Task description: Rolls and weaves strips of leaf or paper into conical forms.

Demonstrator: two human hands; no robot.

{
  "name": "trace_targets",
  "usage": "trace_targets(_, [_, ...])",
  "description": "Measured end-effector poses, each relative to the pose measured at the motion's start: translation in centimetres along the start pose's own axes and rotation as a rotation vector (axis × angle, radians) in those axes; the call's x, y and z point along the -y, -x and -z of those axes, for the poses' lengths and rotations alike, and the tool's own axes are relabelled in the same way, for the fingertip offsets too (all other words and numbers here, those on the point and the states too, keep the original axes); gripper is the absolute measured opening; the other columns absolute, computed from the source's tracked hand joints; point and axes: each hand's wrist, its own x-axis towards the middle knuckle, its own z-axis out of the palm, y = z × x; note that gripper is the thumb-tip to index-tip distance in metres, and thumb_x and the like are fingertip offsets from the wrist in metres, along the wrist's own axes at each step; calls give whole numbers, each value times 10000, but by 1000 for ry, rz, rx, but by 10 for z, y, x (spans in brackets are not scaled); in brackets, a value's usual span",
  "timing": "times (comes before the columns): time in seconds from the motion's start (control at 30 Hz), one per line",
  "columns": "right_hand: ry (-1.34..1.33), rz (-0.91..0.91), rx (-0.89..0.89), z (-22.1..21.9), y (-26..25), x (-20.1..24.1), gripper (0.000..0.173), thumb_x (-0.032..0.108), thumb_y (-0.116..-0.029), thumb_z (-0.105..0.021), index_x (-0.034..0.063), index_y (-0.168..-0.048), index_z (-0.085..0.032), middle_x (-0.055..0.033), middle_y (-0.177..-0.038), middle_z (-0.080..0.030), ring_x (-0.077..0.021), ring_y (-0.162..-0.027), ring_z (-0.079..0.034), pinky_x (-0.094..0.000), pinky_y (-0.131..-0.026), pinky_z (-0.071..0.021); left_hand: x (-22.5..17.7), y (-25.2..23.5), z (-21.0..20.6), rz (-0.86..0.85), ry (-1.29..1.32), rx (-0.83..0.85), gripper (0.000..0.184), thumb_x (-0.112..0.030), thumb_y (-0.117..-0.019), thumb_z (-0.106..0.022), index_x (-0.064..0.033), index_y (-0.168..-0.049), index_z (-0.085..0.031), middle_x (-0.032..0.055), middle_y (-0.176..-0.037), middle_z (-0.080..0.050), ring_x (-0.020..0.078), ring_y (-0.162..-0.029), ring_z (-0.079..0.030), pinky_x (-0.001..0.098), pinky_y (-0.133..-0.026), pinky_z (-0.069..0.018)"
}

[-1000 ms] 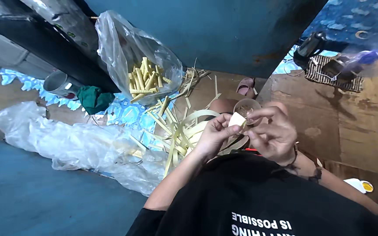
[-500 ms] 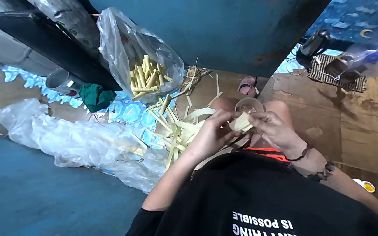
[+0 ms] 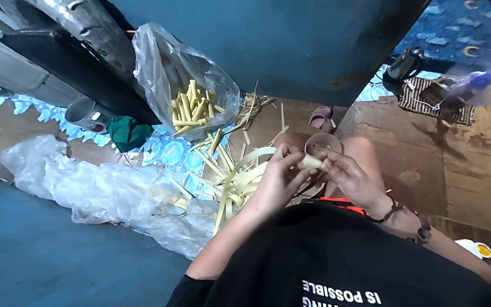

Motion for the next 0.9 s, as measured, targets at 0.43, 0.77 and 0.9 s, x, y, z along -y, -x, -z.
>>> trace_targets(0.43, [-87,-162,-36,0,2,13,345,216,-1121,-337,97,-1234,-641,-13,-824,-724,-57,-630,-674,-192,-576,-577,-1,-1,7,55,68,122,175,-79,-903,-755,-12,-1060,-718,30,-935,-722,49,-762,-684,245,-716,-608])
trace_targets(0.77, [-144,-206,-86,5,9,5,329,181,-1112,-363,87,-1251,-645,-24,-842,-729,-62,-624,-677,-192,-564,-578,3,-8,16,137,123,189,150,-50,-871,-787,-26,-1005,-724,4,-776,-710,24,-631,-631,207,-612,-549])
trace_targets(0.9, [538,310,-138,5,18,-12,409,247,-988,-669,13,-1320,-624,-77,-1174,-679,-92,-1028,-673,-268,-896,-587,8,-10,19,145,137,196,160,-22,-859,-790,-30,-1002,-719,14,-783,-711,38,-636,-637,216,-613,-555])
